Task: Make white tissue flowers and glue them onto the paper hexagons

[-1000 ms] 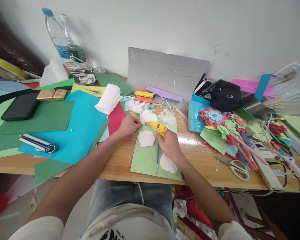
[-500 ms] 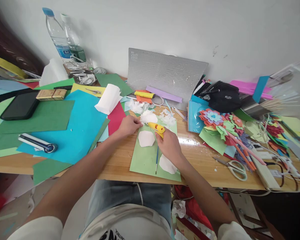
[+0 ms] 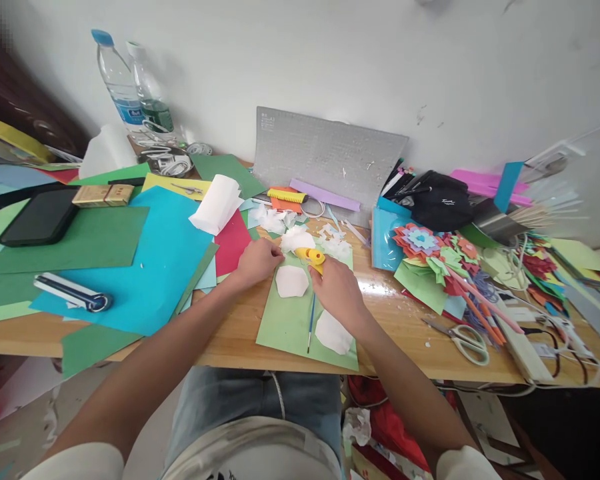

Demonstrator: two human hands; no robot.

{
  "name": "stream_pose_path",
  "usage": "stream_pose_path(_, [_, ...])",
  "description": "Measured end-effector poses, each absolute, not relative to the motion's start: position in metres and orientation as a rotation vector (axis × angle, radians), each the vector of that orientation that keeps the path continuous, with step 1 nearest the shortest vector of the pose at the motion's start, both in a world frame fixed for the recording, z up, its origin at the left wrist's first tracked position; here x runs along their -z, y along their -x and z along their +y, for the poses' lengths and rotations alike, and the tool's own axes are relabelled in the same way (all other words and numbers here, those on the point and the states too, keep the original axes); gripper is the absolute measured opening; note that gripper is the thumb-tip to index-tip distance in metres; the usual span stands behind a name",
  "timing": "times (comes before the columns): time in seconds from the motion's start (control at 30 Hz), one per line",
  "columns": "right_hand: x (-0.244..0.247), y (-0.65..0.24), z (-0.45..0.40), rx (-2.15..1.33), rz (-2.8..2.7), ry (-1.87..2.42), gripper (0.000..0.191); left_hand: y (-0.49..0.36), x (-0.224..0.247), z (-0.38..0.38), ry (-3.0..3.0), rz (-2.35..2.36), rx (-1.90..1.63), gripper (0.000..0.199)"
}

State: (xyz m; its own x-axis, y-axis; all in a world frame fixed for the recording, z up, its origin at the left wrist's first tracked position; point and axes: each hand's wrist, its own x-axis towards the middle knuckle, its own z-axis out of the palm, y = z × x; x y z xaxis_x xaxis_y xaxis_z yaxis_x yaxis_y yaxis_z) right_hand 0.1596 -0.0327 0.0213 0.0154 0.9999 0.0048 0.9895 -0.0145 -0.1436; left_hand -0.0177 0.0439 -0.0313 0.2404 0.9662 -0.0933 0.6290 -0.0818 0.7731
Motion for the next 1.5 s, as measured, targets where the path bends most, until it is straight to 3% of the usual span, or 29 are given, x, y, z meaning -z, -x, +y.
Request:
stream_pose_path(0.43, [-0.022,-0.17,-0.033,-0.126,-2.042,2.116,0.02,0.017,0.024,0.04,-1.838,1.548,-0.518,0.015])
stream_pose_path(0.67, [-0.012,-0.225,-0.061,-0.363,-1.452,1.835,0.038,0.017,0.023,0.038,-1.86,1.579,-0.495,0.017])
stream_pose_path(0.83, [0.013,-0.287,-0.089,-0.265,-1.163,1.717,0.043,0.015,0.019,0.036,-1.871,1.63,-0.45,0.019])
stream_pose_path(1.07, [0.045,-0.336,-0.103,-0.166,-1.299,1.872,0.042,0.009,0.01,0.028,-1.932,1.725,-0.356,0.022])
stream_pose_path(1.5, [0.041,-0.335,-0.106,-0.195,-1.346,2.021,0.057,0.014,0.01,0.033,-1.705,1.574,-0.56,0.022])
